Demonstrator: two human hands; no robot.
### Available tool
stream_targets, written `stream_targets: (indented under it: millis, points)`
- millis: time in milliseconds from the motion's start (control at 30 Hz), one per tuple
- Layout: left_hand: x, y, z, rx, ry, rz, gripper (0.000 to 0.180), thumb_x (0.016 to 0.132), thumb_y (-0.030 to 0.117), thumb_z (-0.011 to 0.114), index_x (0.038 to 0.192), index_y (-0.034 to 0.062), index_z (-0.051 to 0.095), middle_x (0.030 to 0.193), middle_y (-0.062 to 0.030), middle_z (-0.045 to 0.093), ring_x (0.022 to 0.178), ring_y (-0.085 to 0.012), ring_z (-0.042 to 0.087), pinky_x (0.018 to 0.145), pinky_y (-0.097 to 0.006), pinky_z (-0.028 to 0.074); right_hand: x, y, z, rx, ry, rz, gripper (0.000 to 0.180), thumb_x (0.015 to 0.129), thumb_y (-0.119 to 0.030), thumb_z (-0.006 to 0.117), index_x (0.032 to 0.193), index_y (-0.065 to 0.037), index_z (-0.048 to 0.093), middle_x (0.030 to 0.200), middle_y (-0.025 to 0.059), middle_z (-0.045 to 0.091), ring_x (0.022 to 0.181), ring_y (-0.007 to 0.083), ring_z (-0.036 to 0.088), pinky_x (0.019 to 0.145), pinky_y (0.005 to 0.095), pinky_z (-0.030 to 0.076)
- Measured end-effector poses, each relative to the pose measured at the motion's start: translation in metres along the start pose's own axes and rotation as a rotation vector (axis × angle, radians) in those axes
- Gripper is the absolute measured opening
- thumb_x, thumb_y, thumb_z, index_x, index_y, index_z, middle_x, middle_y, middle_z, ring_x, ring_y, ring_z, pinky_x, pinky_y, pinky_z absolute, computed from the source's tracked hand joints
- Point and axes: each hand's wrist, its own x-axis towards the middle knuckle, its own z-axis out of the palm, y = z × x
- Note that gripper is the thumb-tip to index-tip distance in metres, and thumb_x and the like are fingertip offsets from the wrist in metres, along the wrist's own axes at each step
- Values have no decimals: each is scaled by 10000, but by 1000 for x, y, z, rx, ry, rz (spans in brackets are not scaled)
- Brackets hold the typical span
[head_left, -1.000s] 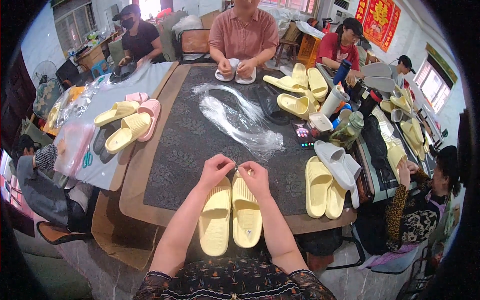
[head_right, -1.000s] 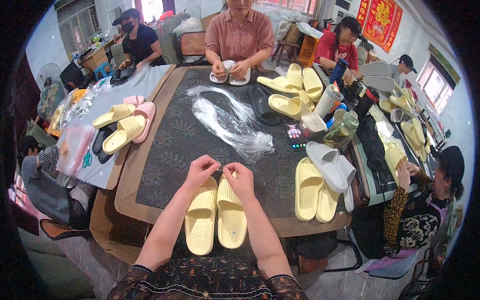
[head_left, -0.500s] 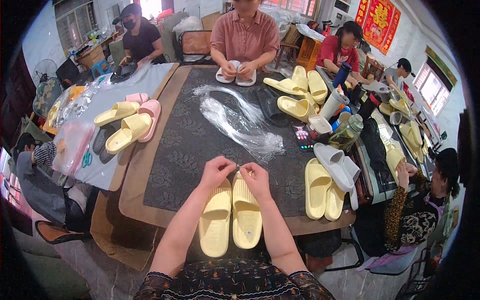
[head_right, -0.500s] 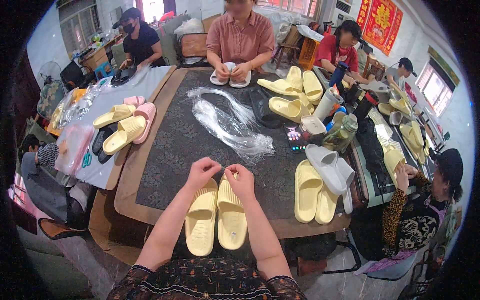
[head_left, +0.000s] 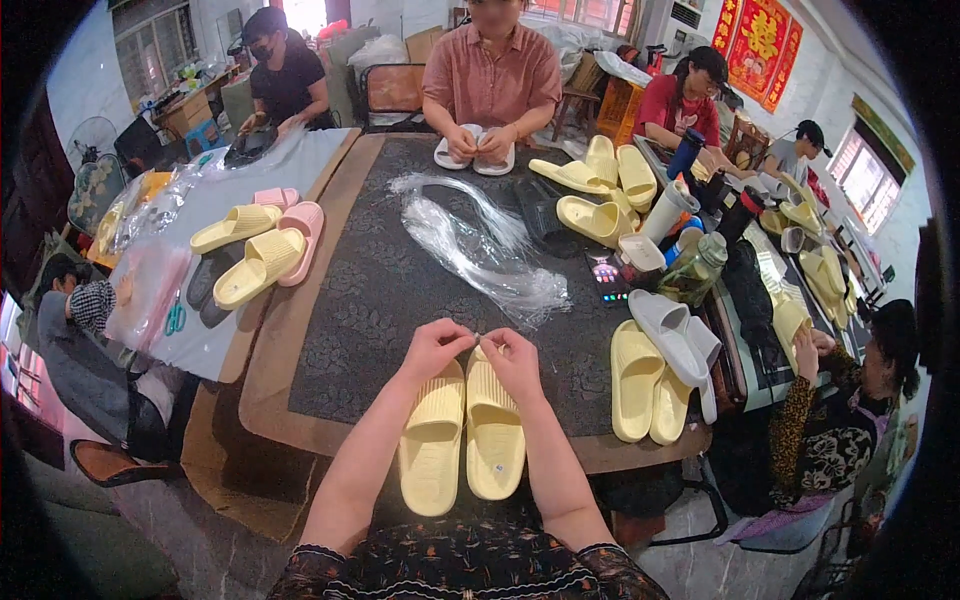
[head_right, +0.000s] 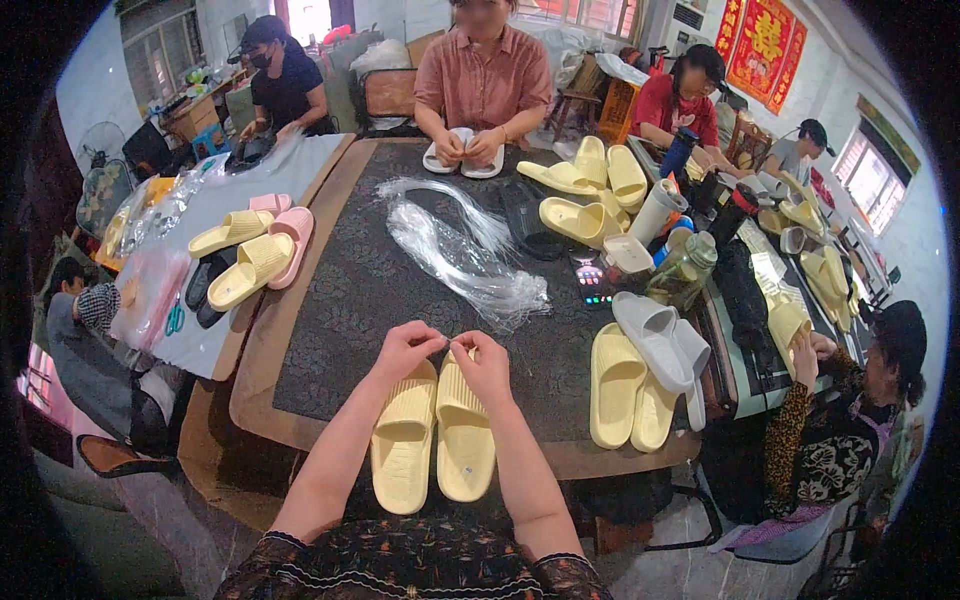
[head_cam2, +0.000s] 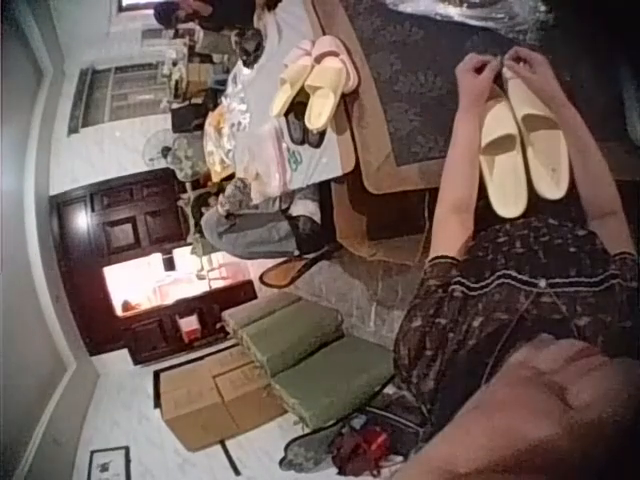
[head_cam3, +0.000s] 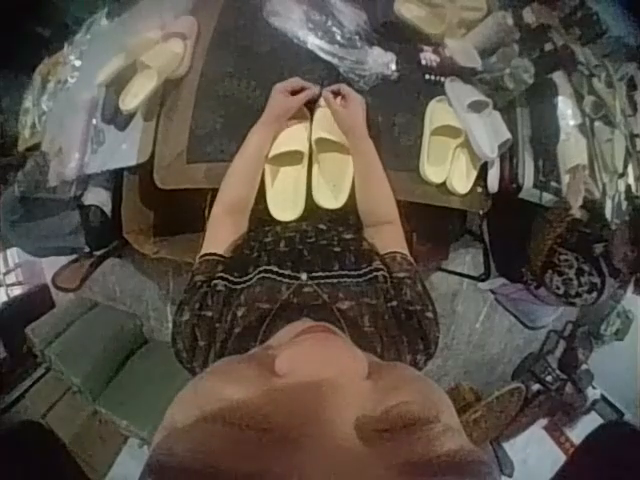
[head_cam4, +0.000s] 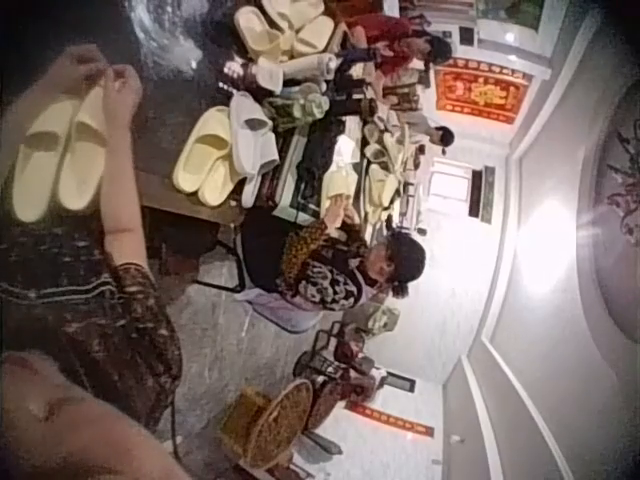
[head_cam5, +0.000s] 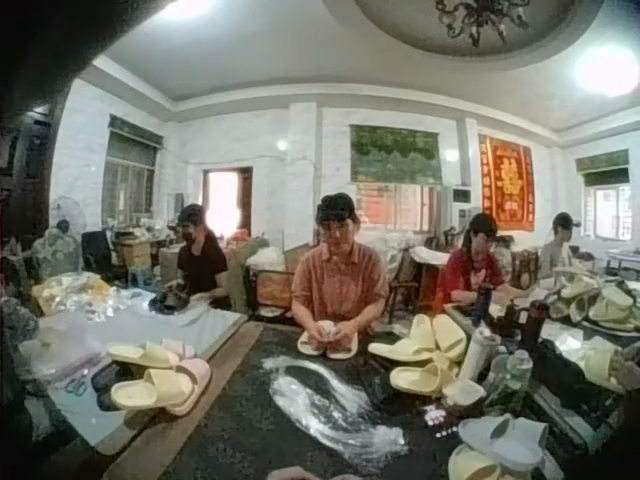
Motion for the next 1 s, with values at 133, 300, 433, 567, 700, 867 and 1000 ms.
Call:
stream_targets:
  millis: [133, 300, 433, 567, 700, 867, 1000]
  points:
    - [-2, 4, 1, 44, -79, -67, 134, 837, 129, 710, 914, 20, 721, 840, -29, 665, 758, -89, 596, 684, -248, 482, 0, 5, 0, 14, 14, -23, 144, 829, -143, 694, 895, -16, 677, 781, 66, 664, 718, 134, 599, 681, 287, 476]
    - [-1, 4, 1, -101, -18, -84, 153, 851, 127, 699, 955, 14, 702, 847, -23, 676, 757, -72, 598, 694, -235, 483, -3, -12, -2, -11, -22, 44, 148, 830, -145, 693, 898, -15, 678, 785, 66, 665, 724, 136, 606, 687, 287, 479]
    - [-1, 3, 0, -146, -54, -112, 143, 857, 123, 692, 951, 15, 688, 849, -7, 678, 756, -62, 599, 697, -227, 485, -1, -5, -2, -11, -25, 7, 149, 828, -148, 696, 903, -20, 681, 790, 70, 667, 732, 147, 619, 693, 292, 486]
    - [-1, 1, 0, -73, 10, -80, 137, 856, 120, 695, 936, 9, 684, 839, -4, 676, 750, -57, 595, 684, -221, 483, -2, -4, 0, -20, 2, -12, 146, 824, -147, 700, 899, -23, 684, 791, 72, 666, 732, 152, 621, 692, 294, 488]
    - [-2, 5, 0, -32, -37, -53, 136, 833, 121, 713, 920, 18, 699, 801, -8, 673, 733, -54, 594, 656, -225, 482, -2, -5, -2, -48, -7, -42, 140, 841, -137, 691, 909, -16, 684, 772, 5, 651, 702, 63, 539, 631, 242, 442]
    - [-1, 7, 4, 22, 71, -19, 129, 818, 134, 723, 893, 30, 713, 763, -26, 662, 671, -76, 587, 633, -246, 489, -1, -2, -3, -54, 22, -9, 141, 842, -140, 684, 909, -16, 683, 783, 20, 658, 727, 82, 566, 662, 258, 457]
    - [-2, 2, 4, 63, 41, 72, 136, 819, 142, 722, 888, 26, 710, 755, -32, 656, 659, -85, 587, 630, -246, 488, -1, -2, -2, -54, -10, -47, 153, 839, -157, 684, 907, -19, 682, 799, 55, 669, 740, 131, 604, 691, 289, 480]
